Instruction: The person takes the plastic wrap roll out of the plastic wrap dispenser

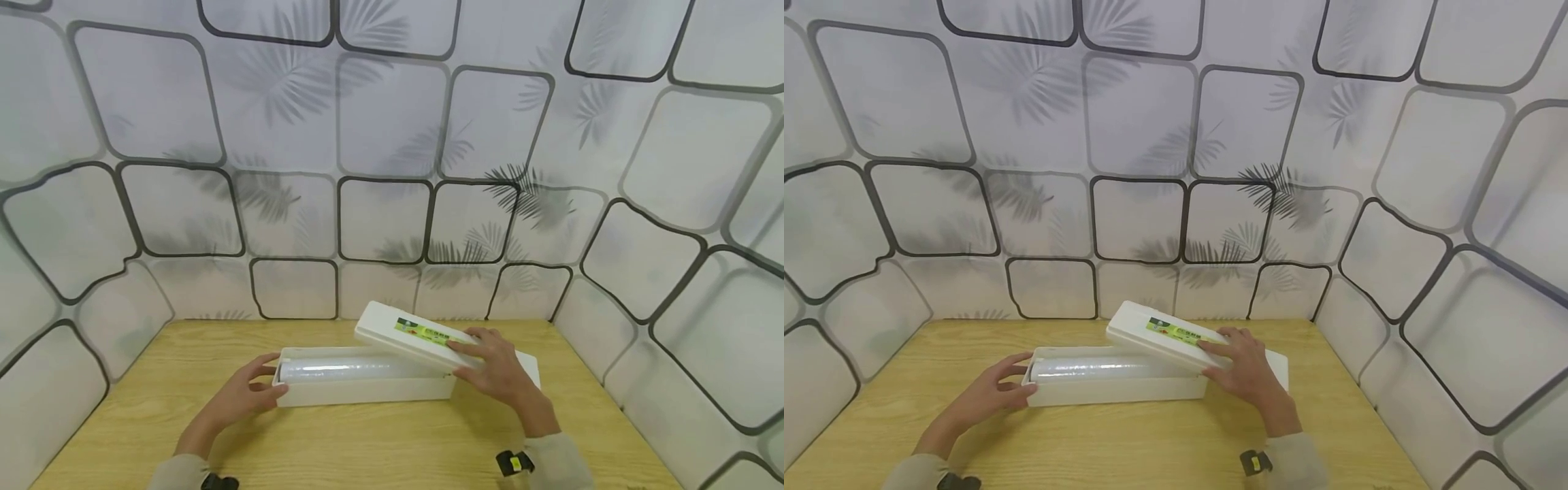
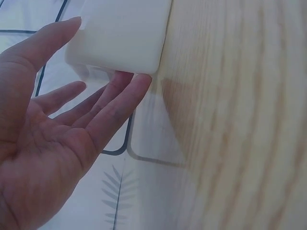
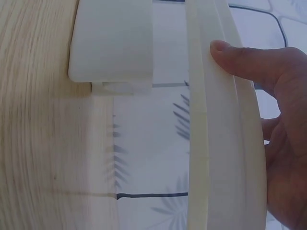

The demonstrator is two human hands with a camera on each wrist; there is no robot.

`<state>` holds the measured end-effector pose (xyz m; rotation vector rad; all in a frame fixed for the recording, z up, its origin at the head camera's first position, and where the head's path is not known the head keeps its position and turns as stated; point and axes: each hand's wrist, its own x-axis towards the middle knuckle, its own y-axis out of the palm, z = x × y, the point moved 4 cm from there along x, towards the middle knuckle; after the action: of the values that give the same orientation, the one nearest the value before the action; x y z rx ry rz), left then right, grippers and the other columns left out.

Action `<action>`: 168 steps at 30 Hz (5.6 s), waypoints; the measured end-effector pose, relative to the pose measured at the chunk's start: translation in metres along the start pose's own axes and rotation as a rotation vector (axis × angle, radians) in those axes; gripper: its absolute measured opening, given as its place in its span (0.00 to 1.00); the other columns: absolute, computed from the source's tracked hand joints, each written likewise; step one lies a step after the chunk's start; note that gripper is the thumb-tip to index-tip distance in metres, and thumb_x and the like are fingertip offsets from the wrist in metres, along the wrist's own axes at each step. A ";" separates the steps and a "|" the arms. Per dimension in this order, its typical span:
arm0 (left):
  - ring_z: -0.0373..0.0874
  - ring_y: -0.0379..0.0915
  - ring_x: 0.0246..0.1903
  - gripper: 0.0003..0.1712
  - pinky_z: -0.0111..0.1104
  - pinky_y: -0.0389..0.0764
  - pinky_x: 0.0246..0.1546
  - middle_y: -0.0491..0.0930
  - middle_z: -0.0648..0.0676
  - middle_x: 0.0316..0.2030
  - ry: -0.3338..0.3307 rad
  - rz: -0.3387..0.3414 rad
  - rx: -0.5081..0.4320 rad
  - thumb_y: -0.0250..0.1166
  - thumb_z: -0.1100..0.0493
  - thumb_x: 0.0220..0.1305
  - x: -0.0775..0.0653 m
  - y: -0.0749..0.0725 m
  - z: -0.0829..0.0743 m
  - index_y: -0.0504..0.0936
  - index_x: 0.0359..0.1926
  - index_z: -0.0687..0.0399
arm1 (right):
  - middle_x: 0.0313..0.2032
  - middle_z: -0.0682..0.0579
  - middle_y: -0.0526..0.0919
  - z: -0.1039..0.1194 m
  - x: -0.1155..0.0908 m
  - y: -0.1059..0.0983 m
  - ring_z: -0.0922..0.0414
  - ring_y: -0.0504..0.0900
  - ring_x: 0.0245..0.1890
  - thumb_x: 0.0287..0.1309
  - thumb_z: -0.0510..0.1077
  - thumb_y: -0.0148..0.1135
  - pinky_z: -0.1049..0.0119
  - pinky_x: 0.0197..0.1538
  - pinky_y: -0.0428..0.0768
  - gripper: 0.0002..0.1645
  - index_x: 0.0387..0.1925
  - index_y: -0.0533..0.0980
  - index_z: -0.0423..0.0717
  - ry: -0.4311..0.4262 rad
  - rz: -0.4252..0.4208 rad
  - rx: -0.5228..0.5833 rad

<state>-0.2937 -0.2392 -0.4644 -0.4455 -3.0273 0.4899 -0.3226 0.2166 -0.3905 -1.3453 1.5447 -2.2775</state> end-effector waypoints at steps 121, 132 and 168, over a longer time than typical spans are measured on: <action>0.66 0.73 0.63 0.42 0.43 0.90 0.47 0.63 0.76 0.69 -0.018 -0.079 0.012 0.69 0.57 0.68 0.002 0.001 0.003 0.59 0.76 0.61 | 0.60 0.27 0.77 -0.124 -0.078 -0.046 0.24 0.74 0.55 0.56 0.54 0.76 0.31 0.38 0.75 0.33 0.61 0.81 0.44 0.583 0.161 -0.097; 0.64 0.74 0.62 0.42 0.41 0.90 0.47 0.61 0.77 0.70 -0.002 -0.056 0.002 0.67 0.59 0.70 0.003 0.002 0.004 0.57 0.77 0.63 | 0.60 0.25 0.76 -0.132 -0.087 -0.046 0.22 0.73 0.56 0.57 0.55 0.75 0.23 0.41 0.74 0.34 0.62 0.80 0.45 0.647 0.190 -0.125; 0.65 0.73 0.62 0.42 0.39 0.90 0.47 0.61 0.76 0.71 -0.014 -0.070 0.030 0.69 0.56 0.69 0.004 0.001 0.002 0.59 0.76 0.61 | 0.65 0.19 0.69 -0.158 -0.106 -0.042 0.17 0.69 0.59 0.54 0.63 0.75 0.21 0.42 0.72 0.45 0.67 0.75 0.46 0.847 0.355 -0.042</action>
<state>-0.2973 -0.2379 -0.4663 -0.3347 -3.0320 0.5355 -0.3505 0.4033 -0.4393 -0.0138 1.8131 -2.6926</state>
